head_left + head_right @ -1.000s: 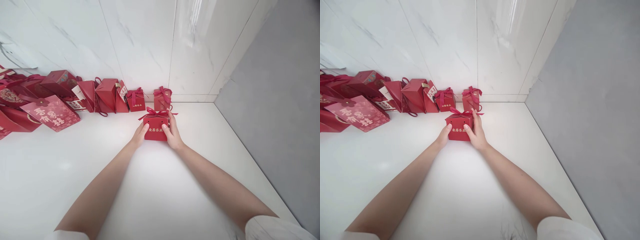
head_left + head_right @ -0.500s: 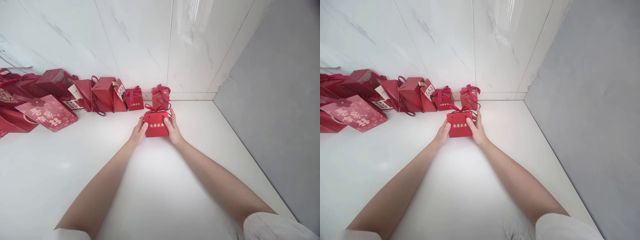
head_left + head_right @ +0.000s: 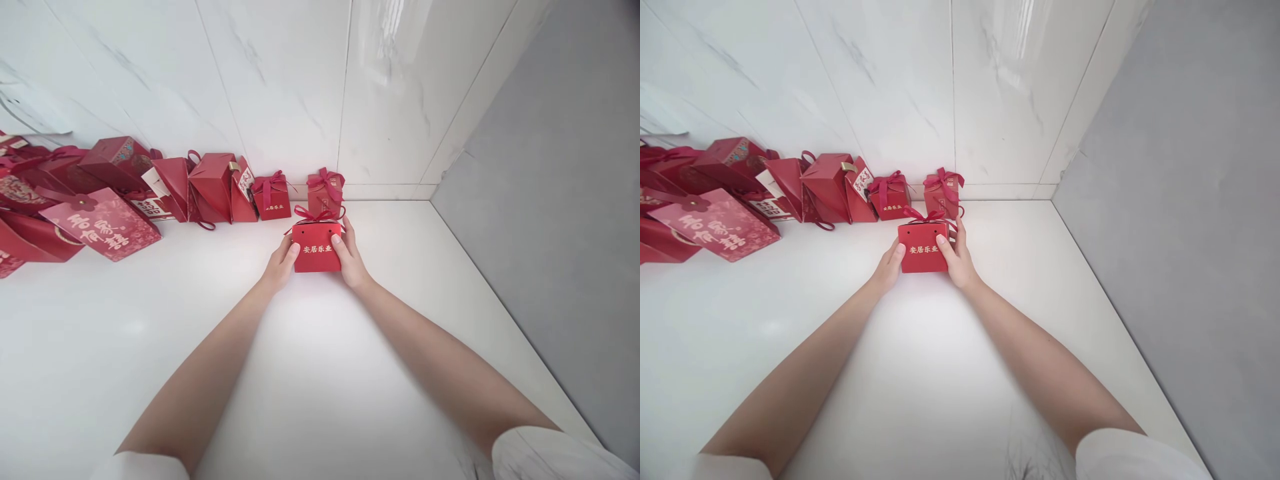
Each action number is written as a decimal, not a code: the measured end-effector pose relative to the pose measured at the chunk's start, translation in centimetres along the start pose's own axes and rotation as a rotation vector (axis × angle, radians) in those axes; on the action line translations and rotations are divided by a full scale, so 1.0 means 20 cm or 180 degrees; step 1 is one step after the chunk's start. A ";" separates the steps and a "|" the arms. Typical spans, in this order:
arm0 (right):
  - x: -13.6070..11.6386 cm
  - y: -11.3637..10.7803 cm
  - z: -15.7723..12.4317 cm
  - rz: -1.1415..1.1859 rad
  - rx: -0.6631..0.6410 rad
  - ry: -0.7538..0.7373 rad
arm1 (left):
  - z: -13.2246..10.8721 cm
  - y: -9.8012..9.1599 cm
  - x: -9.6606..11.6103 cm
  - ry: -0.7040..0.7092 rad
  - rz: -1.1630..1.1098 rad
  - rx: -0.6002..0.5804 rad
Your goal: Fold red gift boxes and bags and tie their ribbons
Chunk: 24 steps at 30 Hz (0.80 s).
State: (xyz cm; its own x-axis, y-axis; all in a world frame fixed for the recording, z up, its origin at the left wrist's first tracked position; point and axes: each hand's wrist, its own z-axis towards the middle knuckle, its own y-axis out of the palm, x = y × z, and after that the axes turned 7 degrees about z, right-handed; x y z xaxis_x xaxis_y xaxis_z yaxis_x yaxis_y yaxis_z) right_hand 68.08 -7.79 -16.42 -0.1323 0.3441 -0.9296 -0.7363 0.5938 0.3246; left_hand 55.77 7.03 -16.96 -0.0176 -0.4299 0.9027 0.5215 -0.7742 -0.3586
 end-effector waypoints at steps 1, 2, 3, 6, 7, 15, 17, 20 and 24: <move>0.00 0.00 0.00 -0.0006 0.0008 -0.0004 | 0.00 0.00 0.00 -0.0008 -0.0016 0.0000; 0.00 0.00 0.00 -0.0010 0.0020 0.0001 | 0.00 0.00 0.00 -0.0020 -0.0026 0.0001; 0.00 0.00 0.00 -0.0015 0.0033 0.0008 | 0.00 0.00 0.00 -0.0034 -0.0036 0.0004; 0.01 0.00 0.00 -0.0033 0.0050 0.0002 | 0.00 0.00 0.00 -0.0079 -0.0087 0.0021; 0.01 0.00 0.00 -0.0039 0.0041 -0.0011 | 0.00 0.00 0.00 -0.0085 -0.0104 0.0028; 0.01 -0.01 0.01 0.0053 0.0022 -0.0037 | 0.00 0.00 0.01 -0.0039 0.0014 0.0028; 0.01 -0.01 0.01 0.0054 0.0024 -0.0027 | 0.00 0.00 0.01 -0.0048 -0.0015 0.0019; 0.02 -0.01 0.01 0.0026 0.0020 -0.0047 | 0.00 0.00 0.01 -0.0013 -0.0014 0.0023; 0.02 0.00 0.00 -0.0035 0.0061 -0.0022 | 0.00 -0.01 0.00 0.0033 0.0014 0.0048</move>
State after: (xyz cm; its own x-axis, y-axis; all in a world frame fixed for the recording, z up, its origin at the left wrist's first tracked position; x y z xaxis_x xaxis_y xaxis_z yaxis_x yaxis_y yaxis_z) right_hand 68.12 -7.69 -16.75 -0.1196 0.3424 -0.9319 -0.7248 0.6113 0.3177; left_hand 55.62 7.07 -16.85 -0.0242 -0.4382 0.8986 0.5343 -0.7653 -0.3588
